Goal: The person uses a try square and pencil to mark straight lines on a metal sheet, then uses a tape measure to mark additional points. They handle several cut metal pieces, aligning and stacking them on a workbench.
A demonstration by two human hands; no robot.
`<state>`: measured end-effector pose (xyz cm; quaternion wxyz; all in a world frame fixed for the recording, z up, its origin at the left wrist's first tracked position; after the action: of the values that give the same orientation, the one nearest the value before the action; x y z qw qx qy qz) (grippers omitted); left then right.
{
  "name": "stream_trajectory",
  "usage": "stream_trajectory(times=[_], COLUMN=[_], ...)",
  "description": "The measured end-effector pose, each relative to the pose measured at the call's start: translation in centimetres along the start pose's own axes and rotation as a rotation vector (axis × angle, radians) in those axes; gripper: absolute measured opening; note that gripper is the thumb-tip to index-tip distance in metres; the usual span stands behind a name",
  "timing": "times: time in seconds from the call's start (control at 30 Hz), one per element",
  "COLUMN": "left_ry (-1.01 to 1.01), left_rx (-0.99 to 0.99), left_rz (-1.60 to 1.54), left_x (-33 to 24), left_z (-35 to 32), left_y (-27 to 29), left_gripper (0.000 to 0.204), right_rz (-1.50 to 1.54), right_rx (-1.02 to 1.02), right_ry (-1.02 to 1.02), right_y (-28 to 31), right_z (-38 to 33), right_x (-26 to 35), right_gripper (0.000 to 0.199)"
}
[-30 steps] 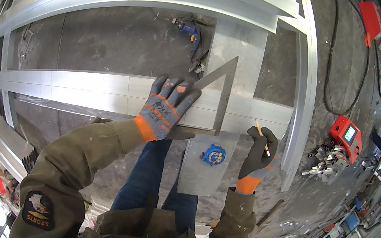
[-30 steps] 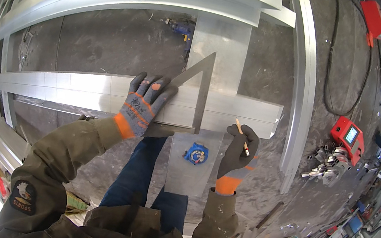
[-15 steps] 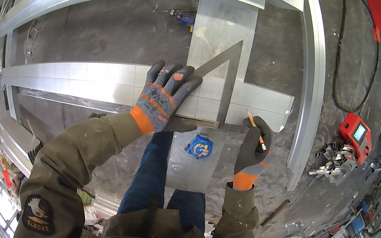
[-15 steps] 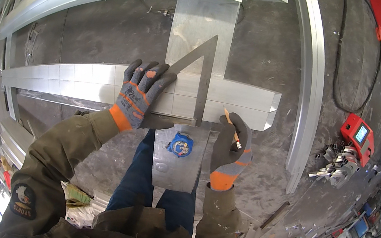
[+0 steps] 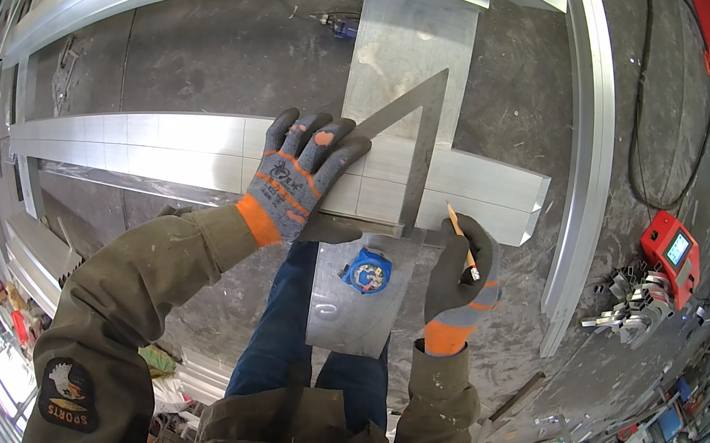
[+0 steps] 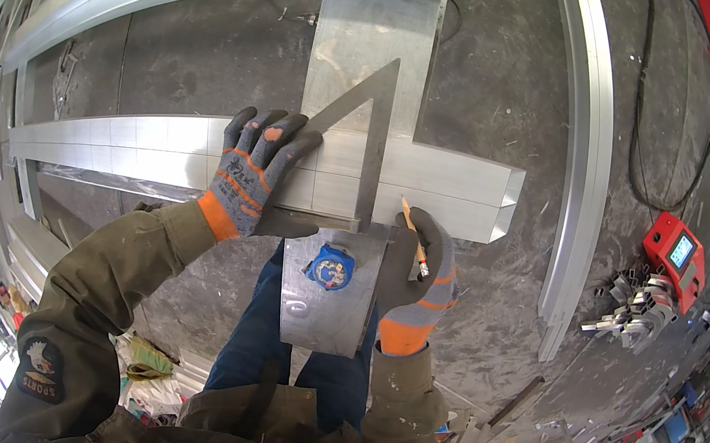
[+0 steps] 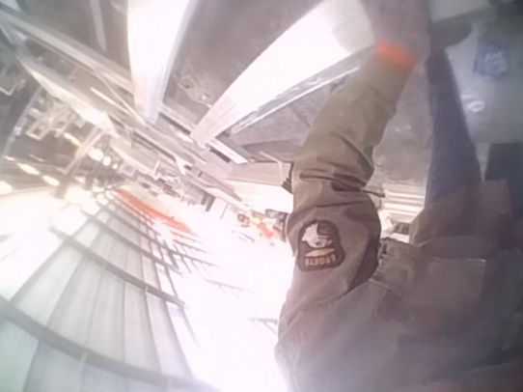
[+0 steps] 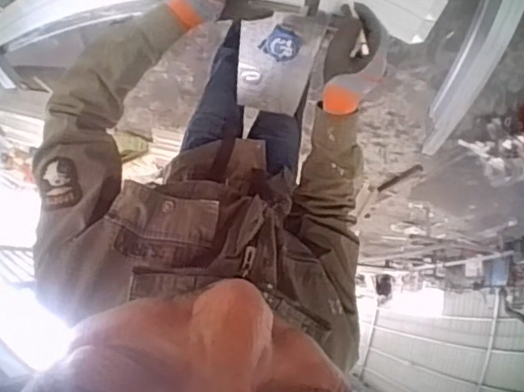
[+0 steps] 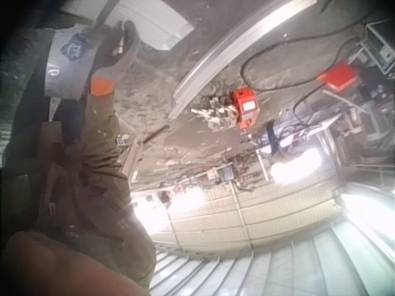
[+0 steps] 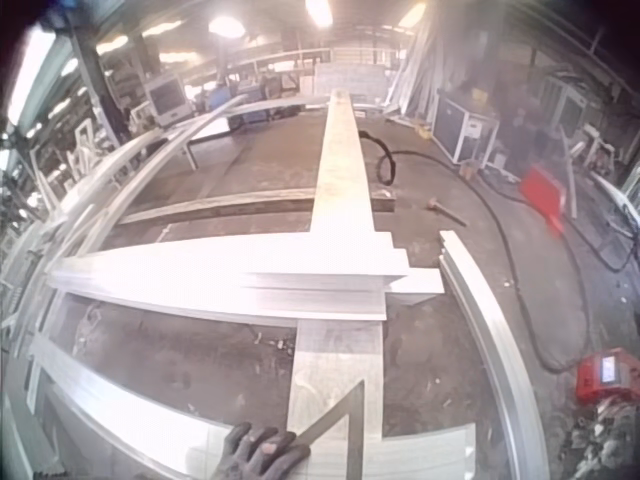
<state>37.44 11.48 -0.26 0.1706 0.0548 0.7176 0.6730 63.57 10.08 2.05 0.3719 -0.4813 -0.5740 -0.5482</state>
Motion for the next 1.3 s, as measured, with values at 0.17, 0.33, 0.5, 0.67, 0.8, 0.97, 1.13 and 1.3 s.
stream_trajectory(times=[0.17, 0.33, 0.5, 0.67, 0.8, 0.97, 1.13, 1.3], left_ry=[0.006, 0.017, 0.009, 0.015, 0.026, 0.029, 0.026, 0.026], left_rx=[0.008, -0.012, -0.003, -0.005, 0.014, 0.003, -0.003, -0.016], left_rz=[-0.02, -0.037, -0.008, -0.004, -0.021, 0.002, 0.005, -0.007], left_x=[0.2, 0.1, -0.1, -0.2, -0.3, -0.5, -0.5, -0.5], left_z=[-0.1, 0.0, 0.2, 0.3, 0.3, 0.4, 0.4, 0.4], left_y=[0.0, 0.1, 0.4, 0.5, 0.6, 0.5, 0.4, 0.3], left_gripper=[0.107, 0.107, 0.11, 0.109, 0.108, 0.107, 0.106, 0.105], right_rz=[-0.045, -0.145, -0.233, -0.263, -0.161, -0.01, -0.098, -0.167], right_rx=[0.068, 0.122, 0.163, 0.189, 0.121, 0.048, 0.1, 0.156], right_ry=[0.045, 0.103, 0.141, 0.165, 0.117, -0.022, 0.049, 0.126], right_y=[-0.4, -0.9, -1.1, -1.4, -1.6, -1.3, -1.3, -1.2], right_z=[0.0, 0.2, 0.7, 1.0, 0.8, 0.8, 1.1, 1.2], right_x=[0.0, 0.4, 0.6, 0.6, 0.9, 1.4, 1.1, 1.0], right_gripper=[0.024, 0.023, 0.029, 0.028, 0.024, 0.021, 0.021, 0.022])
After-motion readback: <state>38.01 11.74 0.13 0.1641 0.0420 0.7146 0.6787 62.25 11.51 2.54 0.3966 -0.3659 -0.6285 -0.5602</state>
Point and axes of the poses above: each hand's wrist, its own z-axis towards the middle knuckle, its own y-axis out of the back of the hand, x = y × z, the point moved 1 cm from there along z, towards the middle knuckle, and after that the axes turned 12 degrees about z, right-handed, at the moved point
